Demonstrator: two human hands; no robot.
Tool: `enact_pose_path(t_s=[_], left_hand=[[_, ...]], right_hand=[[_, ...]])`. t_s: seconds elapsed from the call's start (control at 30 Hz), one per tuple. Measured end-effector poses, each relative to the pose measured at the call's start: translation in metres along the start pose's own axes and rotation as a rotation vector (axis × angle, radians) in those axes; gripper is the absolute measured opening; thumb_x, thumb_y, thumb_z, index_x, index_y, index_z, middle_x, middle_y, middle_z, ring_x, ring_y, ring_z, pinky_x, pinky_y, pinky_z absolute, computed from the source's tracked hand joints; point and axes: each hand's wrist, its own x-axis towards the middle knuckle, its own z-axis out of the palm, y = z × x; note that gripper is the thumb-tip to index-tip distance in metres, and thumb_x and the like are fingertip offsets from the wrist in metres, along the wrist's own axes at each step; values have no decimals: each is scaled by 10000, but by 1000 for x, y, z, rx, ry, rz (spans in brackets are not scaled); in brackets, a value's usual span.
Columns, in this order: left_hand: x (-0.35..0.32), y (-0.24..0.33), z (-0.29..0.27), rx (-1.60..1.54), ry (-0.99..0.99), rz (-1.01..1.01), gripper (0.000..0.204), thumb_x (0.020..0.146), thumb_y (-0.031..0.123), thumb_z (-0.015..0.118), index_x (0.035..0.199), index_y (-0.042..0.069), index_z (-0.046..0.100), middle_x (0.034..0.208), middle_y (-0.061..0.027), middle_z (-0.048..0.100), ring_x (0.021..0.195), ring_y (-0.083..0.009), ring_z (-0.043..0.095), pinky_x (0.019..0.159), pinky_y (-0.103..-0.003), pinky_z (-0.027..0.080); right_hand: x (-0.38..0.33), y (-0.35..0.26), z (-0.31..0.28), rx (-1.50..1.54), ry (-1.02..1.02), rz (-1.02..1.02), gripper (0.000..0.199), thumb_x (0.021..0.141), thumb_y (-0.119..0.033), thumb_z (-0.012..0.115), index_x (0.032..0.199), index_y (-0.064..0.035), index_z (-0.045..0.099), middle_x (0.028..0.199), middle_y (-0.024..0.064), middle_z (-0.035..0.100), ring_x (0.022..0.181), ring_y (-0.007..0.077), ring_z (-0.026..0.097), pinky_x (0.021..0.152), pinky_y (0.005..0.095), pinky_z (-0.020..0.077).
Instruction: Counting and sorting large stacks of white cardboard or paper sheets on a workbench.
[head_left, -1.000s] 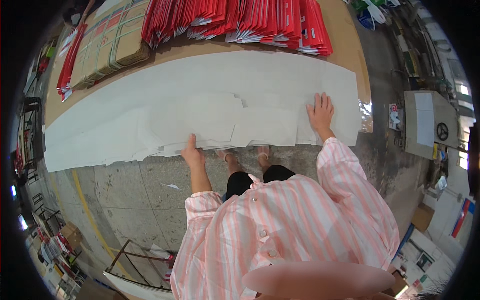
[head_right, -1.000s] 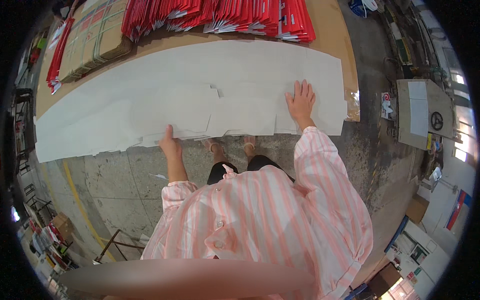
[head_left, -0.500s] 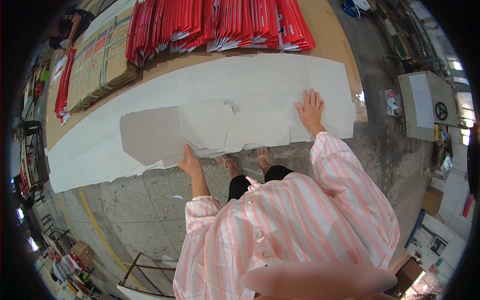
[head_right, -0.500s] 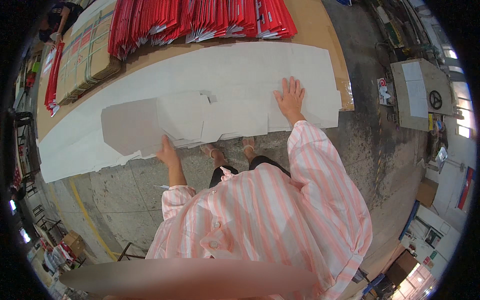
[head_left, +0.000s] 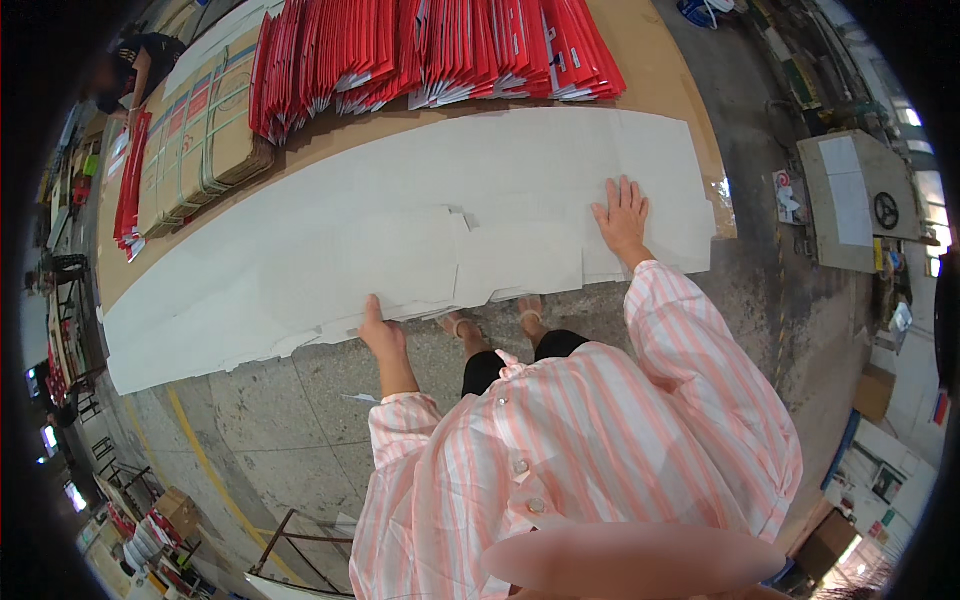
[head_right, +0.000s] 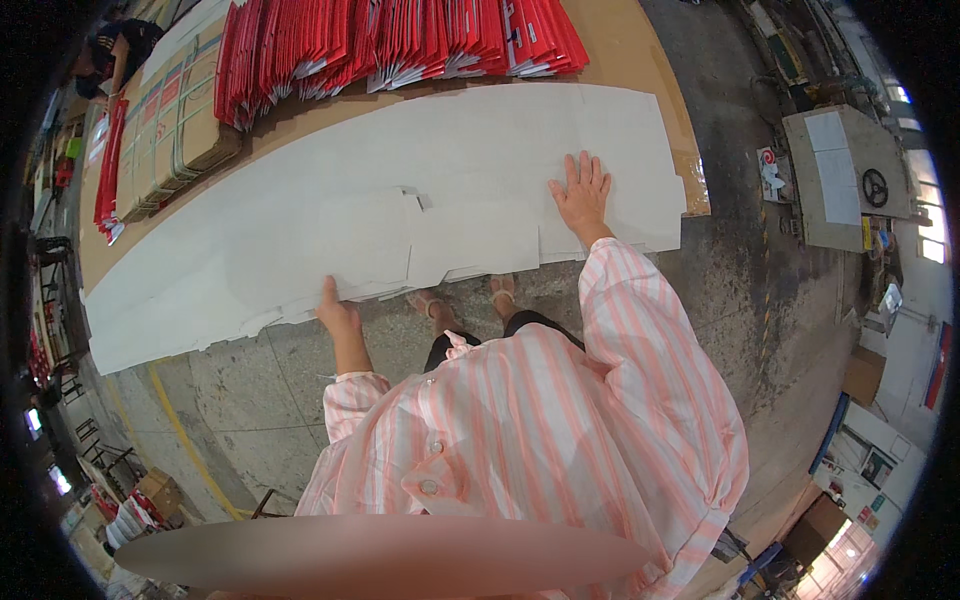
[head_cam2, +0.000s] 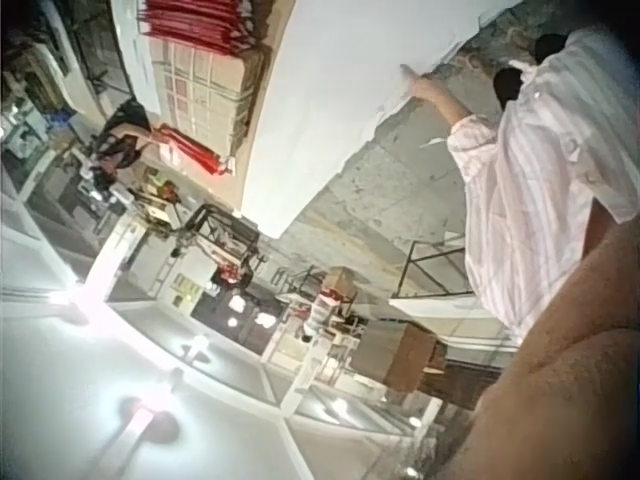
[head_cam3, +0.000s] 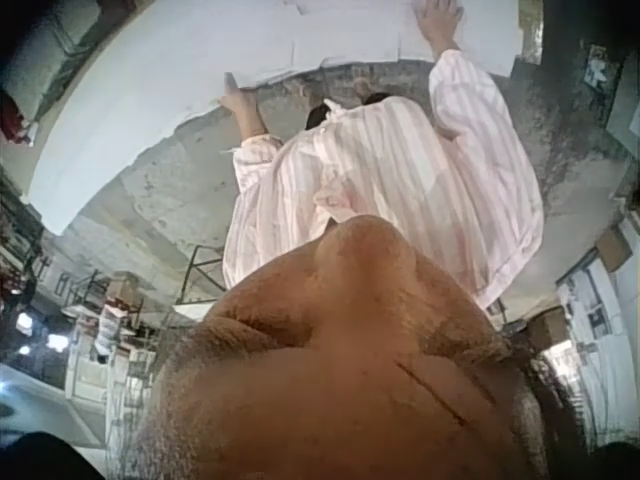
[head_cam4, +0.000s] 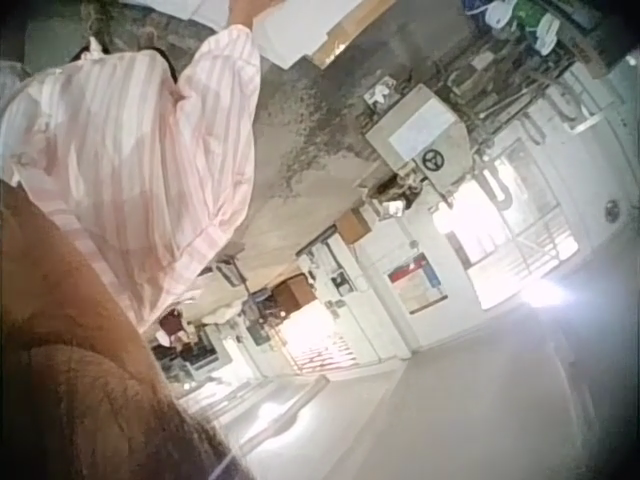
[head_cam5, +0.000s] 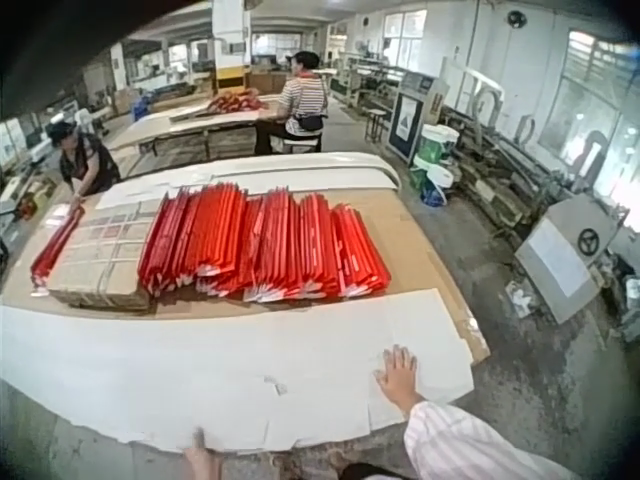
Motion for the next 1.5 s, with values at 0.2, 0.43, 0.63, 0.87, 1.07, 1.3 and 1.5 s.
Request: enact_pose_path(t_s=[0.2, 0.43, 0.63, 0.87, 1.07, 1.3, 1.5], left_hand=[[8, -10, -8, 411, 60, 237, 298, 791, 48, 610, 1046, -86, 534, 1004, -111, 587, 878, -197, 566, 777, -326, 465], [20, -5, -20, -88, 28, -157, 254, 764, 68, 644, 956, -87, 584, 991, -98, 592, 849, -162, 543, 753, -318, 445], [3, -14, 1, 371, 65, 325, 275, 782, 56, 619, 1008, -87, 557, 992, -109, 594, 852, -194, 564, 782, -335, 455], [9, -11, -7, 192, 17, 21, 267, 781, 36, 610, 1006, -96, 553, 1031, -118, 581, 894, -205, 559, 811, -342, 452], [7, -10, -6, 74, 25, 101, 258, 771, -4, 604, 1002, -106, 549, 1035, -120, 579, 892, -208, 561, 800, -338, 459], [2, -17, -4, 405, 62, 323, 248, 771, 5, 609, 980, -115, 553, 1022, -121, 581, 883, -196, 557, 791, -337, 453], [-5, 0, 14, -53, 45, -72, 185, 762, 16, 620, 890, -113, 585, 962, -107, 595, 817, -162, 541, 744, -313, 445]], right_hand=[[3, 0, -2, 20, -22, -8, 609, 856, -473, 422, 1341, -121, 318, 1422, 144, 190, 1315, 336, 120, 1029, 553, 91], [2, 2, 1, 22, -20, -4, 616, 857, -472, 418, 1346, -113, 306, 1420, 143, 194, 1315, 340, 121, 1029, 558, 84], [1, 6, 0, 43, -27, 9, 619, 860, -481, 406, 1353, -123, 294, 1426, 140, 185, 1318, 340, 116, 1027, 564, 78], [1, 7, 2, 31, -17, 0, 622, 861, -491, 398, 1354, -126, 294, 1426, 139, 189, 1315, 339, 125, 1024, 564, 88], [1, 7, -1, 26, -13, 0, 615, 862, -486, 400, 1348, -121, 306, 1424, 144, 193, 1314, 344, 127, 1021, 566, 91], [0, 8, 0, 11, -7, -15, 613, 864, -479, 401, 1345, -111, 308, 1421, 154, 194, 1315, 349, 121, 1020, 571, 91], [2, 13, 3, -19, 19, -1, 589, 859, -448, 432, 1336, -123, 316, 1413, 146, 216, 1306, 349, 144, 1013, 577, 120]])
